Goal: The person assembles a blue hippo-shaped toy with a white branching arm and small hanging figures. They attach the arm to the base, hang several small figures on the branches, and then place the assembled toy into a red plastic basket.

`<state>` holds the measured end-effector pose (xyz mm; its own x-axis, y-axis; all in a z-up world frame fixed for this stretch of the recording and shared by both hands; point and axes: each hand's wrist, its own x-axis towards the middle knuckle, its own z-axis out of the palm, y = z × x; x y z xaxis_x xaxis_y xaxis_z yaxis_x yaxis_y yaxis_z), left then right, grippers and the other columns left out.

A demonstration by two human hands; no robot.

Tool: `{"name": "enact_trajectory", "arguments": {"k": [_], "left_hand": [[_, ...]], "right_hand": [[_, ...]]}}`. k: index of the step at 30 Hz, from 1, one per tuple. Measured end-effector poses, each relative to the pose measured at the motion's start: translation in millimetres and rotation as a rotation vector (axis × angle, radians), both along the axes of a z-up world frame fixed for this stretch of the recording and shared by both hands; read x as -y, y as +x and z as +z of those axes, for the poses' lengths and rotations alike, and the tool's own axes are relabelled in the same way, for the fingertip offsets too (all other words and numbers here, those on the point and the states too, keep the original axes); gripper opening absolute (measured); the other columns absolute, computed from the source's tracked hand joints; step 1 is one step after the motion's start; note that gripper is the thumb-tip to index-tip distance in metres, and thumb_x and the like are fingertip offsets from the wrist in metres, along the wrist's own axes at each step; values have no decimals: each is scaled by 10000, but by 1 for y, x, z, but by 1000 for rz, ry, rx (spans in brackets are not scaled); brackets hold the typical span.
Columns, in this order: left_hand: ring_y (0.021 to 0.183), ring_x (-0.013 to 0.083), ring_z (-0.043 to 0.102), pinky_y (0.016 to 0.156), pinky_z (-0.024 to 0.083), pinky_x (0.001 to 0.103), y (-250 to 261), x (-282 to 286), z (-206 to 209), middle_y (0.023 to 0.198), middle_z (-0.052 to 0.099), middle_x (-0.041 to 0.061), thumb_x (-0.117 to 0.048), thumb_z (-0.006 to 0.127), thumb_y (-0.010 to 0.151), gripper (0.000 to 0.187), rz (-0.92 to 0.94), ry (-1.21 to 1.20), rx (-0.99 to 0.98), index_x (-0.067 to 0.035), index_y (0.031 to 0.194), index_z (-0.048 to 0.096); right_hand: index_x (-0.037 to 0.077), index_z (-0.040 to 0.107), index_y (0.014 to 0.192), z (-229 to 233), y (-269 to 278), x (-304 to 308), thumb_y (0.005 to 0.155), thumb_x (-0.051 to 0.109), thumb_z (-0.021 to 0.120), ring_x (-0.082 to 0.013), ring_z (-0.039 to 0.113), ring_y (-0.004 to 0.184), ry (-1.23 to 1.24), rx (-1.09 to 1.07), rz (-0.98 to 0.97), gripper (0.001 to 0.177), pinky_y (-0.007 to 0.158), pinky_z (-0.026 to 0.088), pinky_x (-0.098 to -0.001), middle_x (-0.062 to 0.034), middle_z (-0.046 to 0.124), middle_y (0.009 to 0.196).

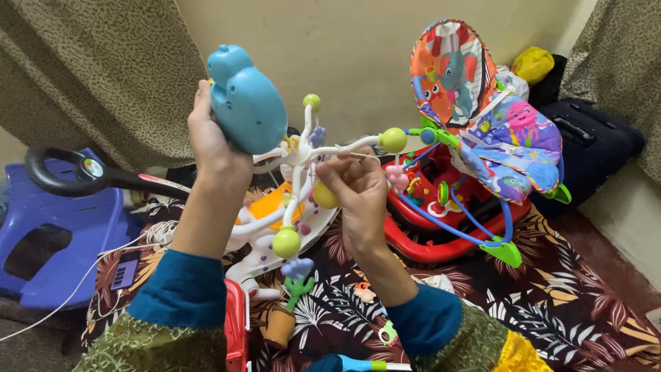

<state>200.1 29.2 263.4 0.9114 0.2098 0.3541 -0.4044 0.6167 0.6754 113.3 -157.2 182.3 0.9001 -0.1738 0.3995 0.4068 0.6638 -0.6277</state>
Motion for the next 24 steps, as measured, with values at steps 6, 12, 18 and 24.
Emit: {"name": "enact_trajectory", "arguments": {"k": [6,12,18,24], "left_hand": [[1108,192,656,1077,526,447,3,2,4,1128,682,38,-356,487,1059,284,-12,-8,-19,-126,1170,612],[1115,211,667,1076,536,467,10,4,3,1146,695,49,-366,486,1051,295,-33,-65,-64,-120,1123,633],[1123,246,682,1064,553,503,15,3,3,1156,701,71,-360,468,1044,307,-94,-47,-145,-113,1088,644],[1159,265,674,1088,547,520,19,6,5,1191,695,85,-365,456,1056,325,-156,-40,-137,-106,1126,639]], "right_hand": [[53,580,1111,8,1,-13,882,10,796,-124,712,894,42,33,-77,317,843,579,-281,-67,749,955],[66,597,1101,-7,16,-25,908,15,809,-120,703,926,234,37,-39,291,863,553,-278,-44,728,991],[76,624,1068,-19,44,-32,918,39,783,-127,711,921,411,108,64,222,840,566,-272,-62,748,996],[75,630,1037,-16,50,-32,933,67,771,-120,701,895,459,114,123,176,793,561,-281,-48,740,991]]}}
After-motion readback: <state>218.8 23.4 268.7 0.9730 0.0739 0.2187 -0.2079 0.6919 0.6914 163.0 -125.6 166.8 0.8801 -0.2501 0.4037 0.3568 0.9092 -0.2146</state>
